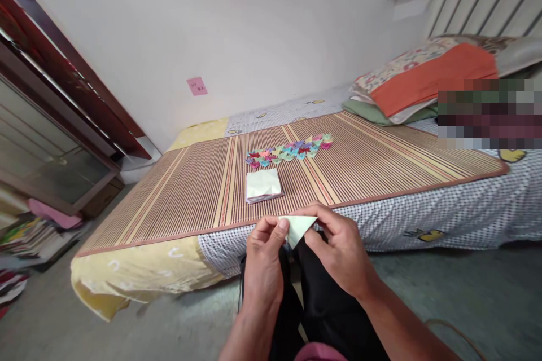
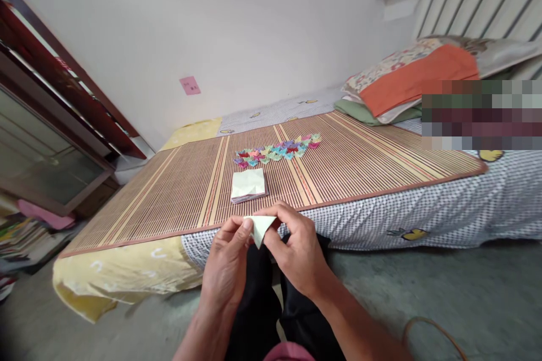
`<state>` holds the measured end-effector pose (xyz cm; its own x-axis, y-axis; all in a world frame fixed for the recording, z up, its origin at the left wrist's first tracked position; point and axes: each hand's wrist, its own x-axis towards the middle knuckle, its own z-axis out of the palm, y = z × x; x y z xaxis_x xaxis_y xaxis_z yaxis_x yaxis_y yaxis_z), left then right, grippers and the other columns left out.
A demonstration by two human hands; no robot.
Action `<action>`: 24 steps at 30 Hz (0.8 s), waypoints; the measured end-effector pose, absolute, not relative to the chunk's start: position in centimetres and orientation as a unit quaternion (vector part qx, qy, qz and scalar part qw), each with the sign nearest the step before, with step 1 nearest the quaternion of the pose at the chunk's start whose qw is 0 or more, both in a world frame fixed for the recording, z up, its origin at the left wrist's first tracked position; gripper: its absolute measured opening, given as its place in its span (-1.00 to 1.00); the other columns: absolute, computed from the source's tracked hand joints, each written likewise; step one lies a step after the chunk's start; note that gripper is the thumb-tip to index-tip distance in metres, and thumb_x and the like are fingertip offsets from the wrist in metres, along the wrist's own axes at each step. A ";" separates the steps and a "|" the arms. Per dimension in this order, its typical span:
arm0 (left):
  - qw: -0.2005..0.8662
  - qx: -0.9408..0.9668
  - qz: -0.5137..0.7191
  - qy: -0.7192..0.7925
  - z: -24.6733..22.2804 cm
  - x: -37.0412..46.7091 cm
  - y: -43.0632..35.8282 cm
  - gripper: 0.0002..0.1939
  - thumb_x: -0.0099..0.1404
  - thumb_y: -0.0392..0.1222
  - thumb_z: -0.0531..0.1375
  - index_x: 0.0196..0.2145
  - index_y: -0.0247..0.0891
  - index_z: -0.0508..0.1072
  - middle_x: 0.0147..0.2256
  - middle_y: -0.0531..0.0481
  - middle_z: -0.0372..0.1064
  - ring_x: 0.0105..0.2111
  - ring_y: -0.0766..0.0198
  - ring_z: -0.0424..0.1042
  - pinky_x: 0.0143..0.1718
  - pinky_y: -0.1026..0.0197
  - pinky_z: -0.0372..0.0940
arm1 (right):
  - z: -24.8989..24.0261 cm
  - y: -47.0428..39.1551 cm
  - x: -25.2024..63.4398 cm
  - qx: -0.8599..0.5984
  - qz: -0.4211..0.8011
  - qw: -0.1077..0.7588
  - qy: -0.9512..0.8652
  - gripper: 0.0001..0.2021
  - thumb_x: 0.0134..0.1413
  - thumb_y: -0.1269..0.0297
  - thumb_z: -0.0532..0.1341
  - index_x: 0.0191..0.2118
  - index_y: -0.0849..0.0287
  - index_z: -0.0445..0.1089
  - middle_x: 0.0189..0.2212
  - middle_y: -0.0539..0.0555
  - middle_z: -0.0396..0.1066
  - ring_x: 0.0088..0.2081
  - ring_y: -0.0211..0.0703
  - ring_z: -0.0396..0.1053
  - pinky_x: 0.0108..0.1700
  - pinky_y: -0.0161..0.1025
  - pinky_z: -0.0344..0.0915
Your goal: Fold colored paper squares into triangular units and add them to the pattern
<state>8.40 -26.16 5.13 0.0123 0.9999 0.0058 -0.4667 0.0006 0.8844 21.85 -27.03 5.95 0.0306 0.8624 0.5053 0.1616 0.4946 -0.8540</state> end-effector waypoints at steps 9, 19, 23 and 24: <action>0.660 0.364 0.558 0.347 5.8 8.0 -26.2 -0.70 0.12 -0.05 0.49 -0.49 -0.30 0.54 -0.53 0.08 0.34 -0.51 0.39 0.24 -0.44 0.36 0.21 | 5.7 -26.7 22.1 -0.360 0.231 0.613 -0.664 -0.71 0.20 0.56 0.19 -0.13 0.06 0.57 -0.26 0.01 0.50 -0.18 -0.15 0.48 -0.14 -0.26 0.38; 0.703 0.325 0.554 0.305 5.0 8.0 -26.0 -0.79 0.23 -0.14 0.44 -0.43 -0.29 0.56 -0.47 0.06 0.36 -0.44 0.37 0.30 -0.34 0.33 0.26 | 5.7 -26.6 21.8 -0.338 0.100 0.630 -0.692 -0.72 0.26 0.60 0.18 -0.12 0.08 0.53 -0.26 0.05 0.48 -0.17 -0.14 0.47 -0.12 -0.24 0.39; 0.709 0.315 0.551 0.308 5.1 8.0 -26.0 -0.77 0.21 -0.16 0.45 -0.46 -0.30 0.53 -0.50 0.09 0.33 -0.48 0.39 0.26 -0.36 0.35 0.23 | 5.4 -26.4 21.8 -0.328 0.082 0.625 -0.703 -0.72 0.22 0.63 0.18 -0.13 0.10 0.49 -0.27 0.04 0.45 -0.20 -0.16 0.46 -0.14 -0.25 0.38; 0.711 0.312 0.550 0.308 5.2 8.0 -26.0 -0.76 0.19 -0.16 0.46 -0.47 -0.30 0.53 -0.50 0.09 0.33 -0.48 0.40 0.26 -0.37 0.35 0.22 | 5.3 -26.3 21.9 -0.325 0.085 0.623 -0.706 -0.72 0.21 0.64 0.18 -0.14 0.10 0.48 -0.27 0.03 0.44 -0.21 -0.16 0.45 -0.17 -0.26 0.38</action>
<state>8.04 -26.01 5.17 0.2060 0.9739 -0.0956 -0.5900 0.2016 0.7818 21.87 -26.35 5.35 -0.0125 0.5660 0.8243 0.3537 0.7736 -0.5258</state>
